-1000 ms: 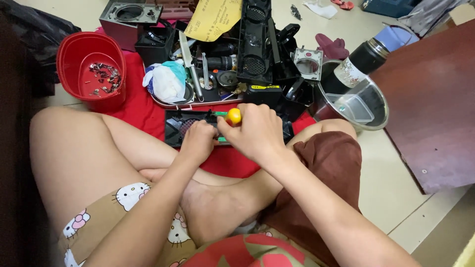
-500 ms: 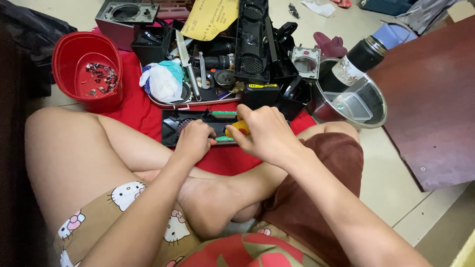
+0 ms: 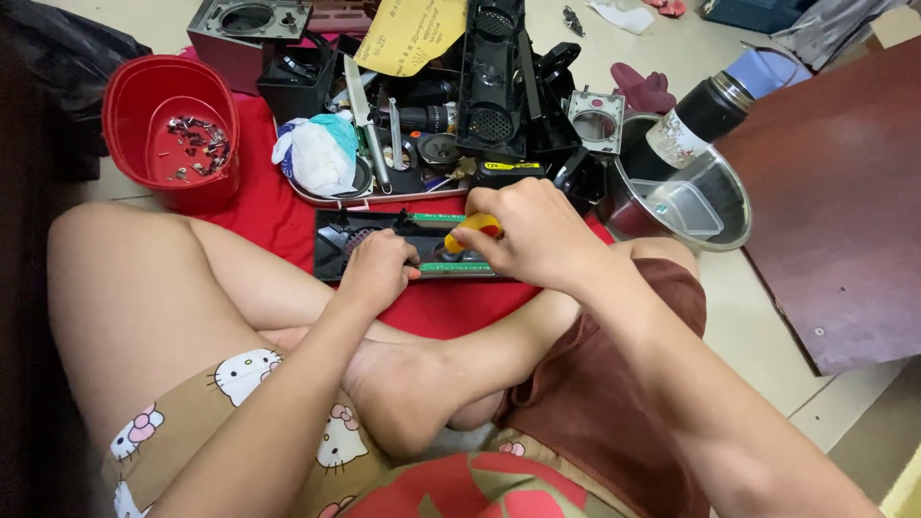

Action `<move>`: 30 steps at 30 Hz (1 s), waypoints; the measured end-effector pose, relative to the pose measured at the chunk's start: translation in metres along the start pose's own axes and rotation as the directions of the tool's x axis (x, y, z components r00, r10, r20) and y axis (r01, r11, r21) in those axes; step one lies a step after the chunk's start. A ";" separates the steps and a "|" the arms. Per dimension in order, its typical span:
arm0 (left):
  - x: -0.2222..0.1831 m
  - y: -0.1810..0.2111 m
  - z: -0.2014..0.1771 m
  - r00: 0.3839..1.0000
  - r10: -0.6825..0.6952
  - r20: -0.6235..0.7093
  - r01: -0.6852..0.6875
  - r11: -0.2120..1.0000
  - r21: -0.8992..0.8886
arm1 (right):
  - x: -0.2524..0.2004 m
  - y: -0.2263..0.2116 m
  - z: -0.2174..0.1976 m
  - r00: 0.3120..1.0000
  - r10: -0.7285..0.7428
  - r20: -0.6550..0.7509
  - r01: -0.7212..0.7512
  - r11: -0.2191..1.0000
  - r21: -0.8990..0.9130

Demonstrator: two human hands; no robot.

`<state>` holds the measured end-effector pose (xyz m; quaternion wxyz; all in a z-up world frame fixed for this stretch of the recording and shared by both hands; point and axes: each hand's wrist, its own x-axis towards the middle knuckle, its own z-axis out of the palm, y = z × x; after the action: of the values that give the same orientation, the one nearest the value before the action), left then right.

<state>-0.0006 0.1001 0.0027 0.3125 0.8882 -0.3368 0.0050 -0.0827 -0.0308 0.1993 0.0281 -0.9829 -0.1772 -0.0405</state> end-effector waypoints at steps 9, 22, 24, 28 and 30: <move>0.002 -0.001 0.004 1.000 -0.024 0.007 0.024 0.999 0.036 | 0.002 0.000 -0.003 0.997 0.005 0.078 0.001 0.997 -0.076; 0.006 -0.008 0.015 1.000 0.008 -0.027 -0.006 0.997 0.076 | 0.028 -0.018 0.017 0.994 0.041 0.102 -0.018 0.975 -0.223; 0.001 -0.007 0.015 0.998 0.045 -0.053 -0.041 0.997 0.069 | 0.022 -0.015 0.027 0.958 0.286 0.009 -0.282 0.948 -0.148; 0.005 -0.005 0.011 0.999 0.043 -0.019 -0.042 0.997 0.070 | 0.013 -0.016 0.032 0.901 0.433 -0.015 -0.432 0.894 -0.119; 0.005 -0.005 0.011 1.000 0.022 -0.020 -0.021 0.997 0.069 | 0.007 -0.022 0.031 0.832 0.554 0.036 -0.550 0.832 -0.078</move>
<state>0.0039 0.0941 -0.0080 0.2852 0.8947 -0.3425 0.0292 -0.0814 -0.0056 0.1704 0.0017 -0.9934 0.1145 -0.0084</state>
